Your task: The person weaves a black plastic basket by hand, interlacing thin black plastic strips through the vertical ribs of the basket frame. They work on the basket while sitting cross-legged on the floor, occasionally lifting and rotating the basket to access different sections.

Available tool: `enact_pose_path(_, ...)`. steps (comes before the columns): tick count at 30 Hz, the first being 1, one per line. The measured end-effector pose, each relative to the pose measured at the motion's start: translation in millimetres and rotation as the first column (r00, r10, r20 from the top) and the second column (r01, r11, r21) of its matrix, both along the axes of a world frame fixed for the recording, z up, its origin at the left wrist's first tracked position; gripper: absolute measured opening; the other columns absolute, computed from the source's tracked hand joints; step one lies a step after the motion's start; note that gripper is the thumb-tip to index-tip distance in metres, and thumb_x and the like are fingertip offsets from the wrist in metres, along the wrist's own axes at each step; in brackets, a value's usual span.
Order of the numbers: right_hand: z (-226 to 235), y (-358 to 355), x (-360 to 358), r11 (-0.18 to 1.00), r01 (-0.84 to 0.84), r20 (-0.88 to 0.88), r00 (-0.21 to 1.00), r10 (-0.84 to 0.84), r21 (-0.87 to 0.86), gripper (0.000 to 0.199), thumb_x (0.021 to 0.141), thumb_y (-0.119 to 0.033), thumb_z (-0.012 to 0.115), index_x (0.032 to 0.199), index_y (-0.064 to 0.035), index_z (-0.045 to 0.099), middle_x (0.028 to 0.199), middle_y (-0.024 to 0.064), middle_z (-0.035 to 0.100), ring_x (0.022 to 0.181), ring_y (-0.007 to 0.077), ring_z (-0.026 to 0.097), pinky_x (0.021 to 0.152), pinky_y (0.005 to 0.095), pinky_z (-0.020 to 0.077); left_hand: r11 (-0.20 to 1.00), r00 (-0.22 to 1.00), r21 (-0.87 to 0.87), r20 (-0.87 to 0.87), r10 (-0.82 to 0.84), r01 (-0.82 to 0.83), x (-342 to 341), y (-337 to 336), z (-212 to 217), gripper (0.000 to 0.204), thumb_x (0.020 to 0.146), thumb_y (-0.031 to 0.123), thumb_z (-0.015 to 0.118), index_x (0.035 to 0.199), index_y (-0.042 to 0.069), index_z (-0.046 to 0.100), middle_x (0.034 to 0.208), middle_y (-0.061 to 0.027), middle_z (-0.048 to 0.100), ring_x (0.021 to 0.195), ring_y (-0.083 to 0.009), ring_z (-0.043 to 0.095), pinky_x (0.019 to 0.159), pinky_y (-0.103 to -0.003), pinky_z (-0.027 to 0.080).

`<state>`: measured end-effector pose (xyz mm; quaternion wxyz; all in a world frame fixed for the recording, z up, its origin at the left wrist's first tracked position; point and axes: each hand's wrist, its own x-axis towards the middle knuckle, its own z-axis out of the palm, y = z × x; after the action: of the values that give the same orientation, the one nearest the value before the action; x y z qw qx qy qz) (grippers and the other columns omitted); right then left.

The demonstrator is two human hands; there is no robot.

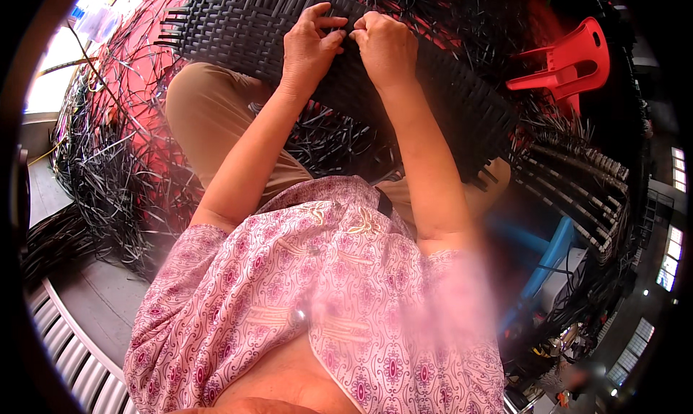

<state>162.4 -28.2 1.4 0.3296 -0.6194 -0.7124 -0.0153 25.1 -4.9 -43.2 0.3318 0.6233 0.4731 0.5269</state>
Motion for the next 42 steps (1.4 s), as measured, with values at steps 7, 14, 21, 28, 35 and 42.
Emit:
enact_pose_path(7, -8.0, 8.3, 2.5, 0.996, -0.094, -0.053, 0.994, 0.094, 0.011, 0.014, 0.078, -0.014, 0.075, 0.088, -0.0073, 0.069, 0.085, 0.0096, 0.071, 0.078, 0.0286, 0.07, 0.069, 0.0383, 0.0542, 0.978, 0.966, -0.18, 0.254, -0.057, 0.105, -3.1, -0.2, 5.4, 0.051, 0.08, -0.003, 0.069, 0.128, -0.007, 0.051, 0.105, -0.0135, 0.071, 0.073, -0.0133, 0.068, 0.062, -0.023, 0.057)
enact_pose_path(14, -0.9, 12.7, 7.5, 0.977, -0.213, -0.09, 0.974, 0.21, -0.029, 0.015, 0.078, -0.013, 0.076, 0.089, -0.0071, 0.068, 0.081, 0.0092, 0.07, 0.074, 0.0259, 0.07, 0.066, 0.0365, 0.054, 0.965, 0.94, -0.214, 0.333, -0.072, 0.15, -6.4, 2.4, 0.0, 0.051, 0.08, -0.005, 0.068, 0.127, -0.005, 0.048, 0.101, -0.0123, 0.067, 0.078, -0.013, 0.067, 0.062, -0.023, 0.056)
enact_pose_path(21, -1.9, 3.3, 6.0, 0.972, -0.227, -0.209, 0.955, 0.211, -0.057, 0.023, 0.076, -0.015, 0.078, 0.094, -0.0045, 0.068, 0.08, 0.0104, 0.07, 0.072, 0.0233, 0.069, 0.067, 0.034, 0.0544, 0.981, 0.933, -0.152, 0.357, -0.056, 0.117, -4.9, -9.0, -4.2, 0.043, 0.082, -0.004, 0.069, 0.12, -0.004, 0.05, 0.098, -0.0096, 0.067, 0.079, -0.0101, 0.065, 0.063, -0.022, 0.055)
enact_pose_path(28, -4.5, -11.0, 1.7, 0.984, -0.156, -0.3, 0.946, 0.125, -0.082, 0.023, 0.078, -0.009, 0.078, 0.098, -0.0036, 0.069, 0.082, 0.0077, 0.071, 0.071, 0.0158, 0.068, 0.067, 0.029, 0.0546, 0.988, 0.939, -0.131, 0.341, -0.032, 0.081, -3.3, -12.0, -3.6, 0.038, 0.082, -0.003, 0.07, 0.116, -0.002, 0.053, 0.093, -0.0077, 0.069, 0.074, -0.0087, 0.065, 0.062, -0.022, 0.055)
enact_pose_path(35, 1.2, -6.6, -2.3, 0.99, -0.081, -0.283, 0.958, 0.045, -0.118, 0.019, 0.08, -0.008, 0.072, 0.099, -0.0056, 0.07, 0.078, 0.0111, 0.07, 0.072, 0.0278, 0.07, 0.066, 0.0368, 0.054, 0.997, 0.997, 0.013, 0.017, -0.08, 0.08, -10.6, -2.0, 2.8, 0.04, 0.081, -0.002, 0.069, 0.118, 0.005, 0.056, 0.095, -0.0051, 0.07, 0.068, -0.0082, 0.064, 0.061, -0.024, 0.054)
enact_pose_path(42, -3.8, -8.0, -6.1, 0.993, -0.038, -0.279, 0.96, 0.006, -0.109, 0.017, 0.08, -0.01, 0.072, 0.097, -0.0088, 0.07, 0.081, 0.0099, 0.072, 0.075, 0.0296, 0.07, 0.067, 0.0389, 0.0535, 0.918, 0.902, 0.345, -0.43, -0.031, 0.196, -22.7, 8.0, 19.4, 0.045, 0.08, 0.003, 0.067, 0.123, 0.012, 0.057, 0.107, -0.006, 0.071, 0.08, -0.025, 0.069, 0.069, -0.035, 0.055)
